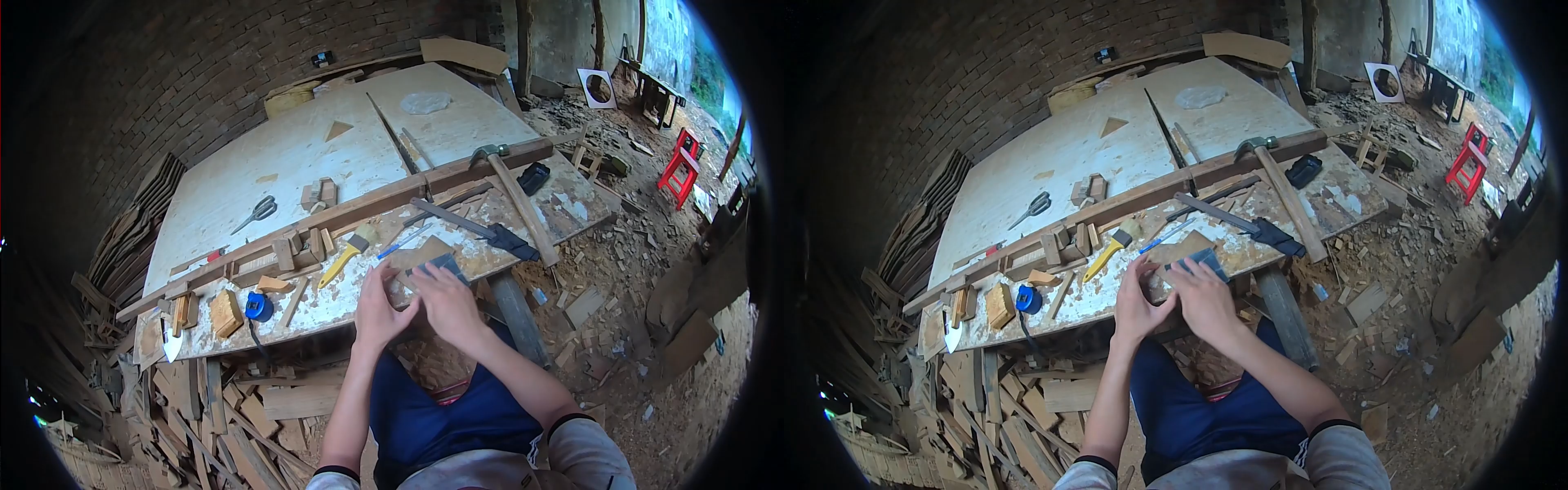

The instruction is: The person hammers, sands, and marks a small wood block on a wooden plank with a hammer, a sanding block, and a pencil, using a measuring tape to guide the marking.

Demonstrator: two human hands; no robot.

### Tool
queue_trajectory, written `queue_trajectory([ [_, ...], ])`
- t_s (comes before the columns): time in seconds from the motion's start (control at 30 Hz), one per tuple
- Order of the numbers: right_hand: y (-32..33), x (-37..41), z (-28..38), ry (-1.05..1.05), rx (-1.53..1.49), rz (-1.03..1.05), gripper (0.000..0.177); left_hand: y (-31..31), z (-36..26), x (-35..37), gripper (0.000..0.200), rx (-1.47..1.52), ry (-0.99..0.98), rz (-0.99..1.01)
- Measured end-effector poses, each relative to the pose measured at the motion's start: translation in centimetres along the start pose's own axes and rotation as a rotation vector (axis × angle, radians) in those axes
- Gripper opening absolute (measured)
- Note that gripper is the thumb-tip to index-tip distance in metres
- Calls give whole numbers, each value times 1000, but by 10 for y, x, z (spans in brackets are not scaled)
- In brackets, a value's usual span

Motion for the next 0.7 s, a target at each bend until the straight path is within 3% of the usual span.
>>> queue_trajectory([
  [0.17,-6,9,10,44,14,94,40,1,6,2,113,11,18,51],
  [0.3,-5,-11,-18,-37,82,-37,39,3,-2,2,118,-9,35,26],
  [0.4,-10,8,11,119,36,12,40,1,7,3,122,11,27,1],
  [0.5,-2,-4,-8,-45,-42,63,42,2,8,2,124,13,33,-5],
  [0.53,4,-14,-17,3,49,-28,40,2,5,1,124,-1,20,-13],
  [0.63,2,-7,6,-91,45,8,38,1,7,-1,125,3,8,-24],
  [0.67,-16,8,7,100,-27,-9,38,1,9,1,125,9,12,-18],
  [0.7,-12,5,9,67,-37,20,37,1,11,2,124,24,30,1],
])
Point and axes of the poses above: each hand's wrist, its own x-axis away from the middle knuckle, its own y-axis out of the back of the hand, z = x × y, the point moved 3 cm from there along -x, towards the middle knuckle, and after that the axes turned 9 degrees about -z, right-handed, at the moved point
